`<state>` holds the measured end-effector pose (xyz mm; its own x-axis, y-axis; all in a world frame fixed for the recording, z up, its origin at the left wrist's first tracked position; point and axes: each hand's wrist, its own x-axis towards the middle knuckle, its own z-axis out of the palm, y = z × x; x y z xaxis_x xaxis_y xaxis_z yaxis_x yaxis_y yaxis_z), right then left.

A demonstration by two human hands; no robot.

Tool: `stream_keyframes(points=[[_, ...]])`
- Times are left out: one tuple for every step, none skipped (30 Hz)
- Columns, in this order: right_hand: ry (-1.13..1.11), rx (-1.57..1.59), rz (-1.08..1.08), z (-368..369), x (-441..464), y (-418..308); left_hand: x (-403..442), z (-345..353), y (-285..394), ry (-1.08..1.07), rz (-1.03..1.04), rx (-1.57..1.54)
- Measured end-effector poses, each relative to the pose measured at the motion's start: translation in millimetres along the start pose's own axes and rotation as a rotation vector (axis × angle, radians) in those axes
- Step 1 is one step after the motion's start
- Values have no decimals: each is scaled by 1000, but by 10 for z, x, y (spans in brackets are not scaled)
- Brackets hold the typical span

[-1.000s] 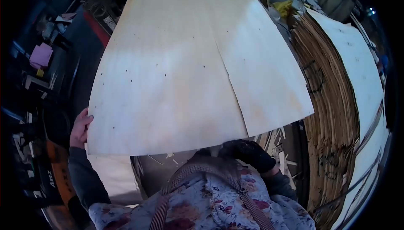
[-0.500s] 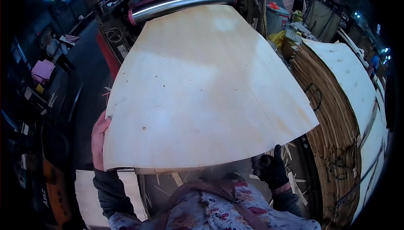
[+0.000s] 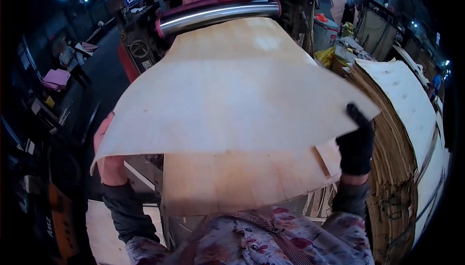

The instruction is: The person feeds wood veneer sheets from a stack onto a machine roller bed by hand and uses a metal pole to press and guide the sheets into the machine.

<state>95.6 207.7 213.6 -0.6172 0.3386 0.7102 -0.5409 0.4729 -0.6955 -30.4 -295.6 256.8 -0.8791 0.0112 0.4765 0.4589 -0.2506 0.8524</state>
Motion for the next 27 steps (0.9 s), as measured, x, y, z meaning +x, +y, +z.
stream_keyframes(points=[[15,7,32,52,222,-154,24,55,28,-26,201,145],[30,15,64,104,444,-308,97,-66,-10,-28,353,275],[42,-109,-162,193,644,-314,193,-216,73,-31,177,95],[17,-63,-177,215,787,-349,244,-220,93,4,82,-321],[-8,-17,-191,237,929,-384,383,-282,77,-61,12,-531],[-15,-220,-363,335,1039,-397,567,-369,42,-126,-60,-740],[-14,324,-74,471,1128,-368,714,-430,-54,-162,-95,-798],[-95,673,76,523,1236,-147,863,-531,-226,2,-134,-668],[-124,1014,254,576,1346,75,927,-392,-296,-152,-111,-508],[-41,909,343,672,1287,258,976,-250,-362,-308,-89,-346],[34,808,438,769,1228,441,1066,-345,-534,-361,-167,-326],[-132,299,353,820,963,713,1090,-362,-811,-235,-251,-215],[-252,-210,227,871,697,985,1114,-375,-1087,-115,-345,-116],[-342,-297,178,924,376,1308,1105,-568,-1411,-53,-484,-148],[-342,-343,144,1041,-7,1752,817,-244,-1278,-7,-624,-203],[-218,233,643,1244,-127,1857,649,-322,-1462,-27,-659,-231],[221,789,1055,1448,-244,1956,566,-363,-1720,-77,-507,4],[223,1000,1250,1448,-223,1986,613,-811,-2242,-94,-642,176],[208,1031,1200,1477,-178,2053,598,-895,-2453,-49,-721,153],[192,1055,1150,1513,-106,2111,620,-874,-2543,-3,-802,125],[195,1047,1151,1545,-76,2171,648,-909,-2601,-5,-807,118],[50,939,935,1592,-53,2241,669,-965,-2652,11,-776,-12],[-27,879,827,1694,3,2486,690,-986,-2672,28,-741,-142],[-92,820,717,1794,55,2735,704,-979,-2605,28,-741,-147],[-101,722,645,2034,114,3406,717,-940,-2486,181,-710,-147],[-120,634,612,2113,294,3406,716,-922,-2468,332,-678,-149],[-136,546,579,2191,475,3400,668,-1090,-2563,339,-681,164]])
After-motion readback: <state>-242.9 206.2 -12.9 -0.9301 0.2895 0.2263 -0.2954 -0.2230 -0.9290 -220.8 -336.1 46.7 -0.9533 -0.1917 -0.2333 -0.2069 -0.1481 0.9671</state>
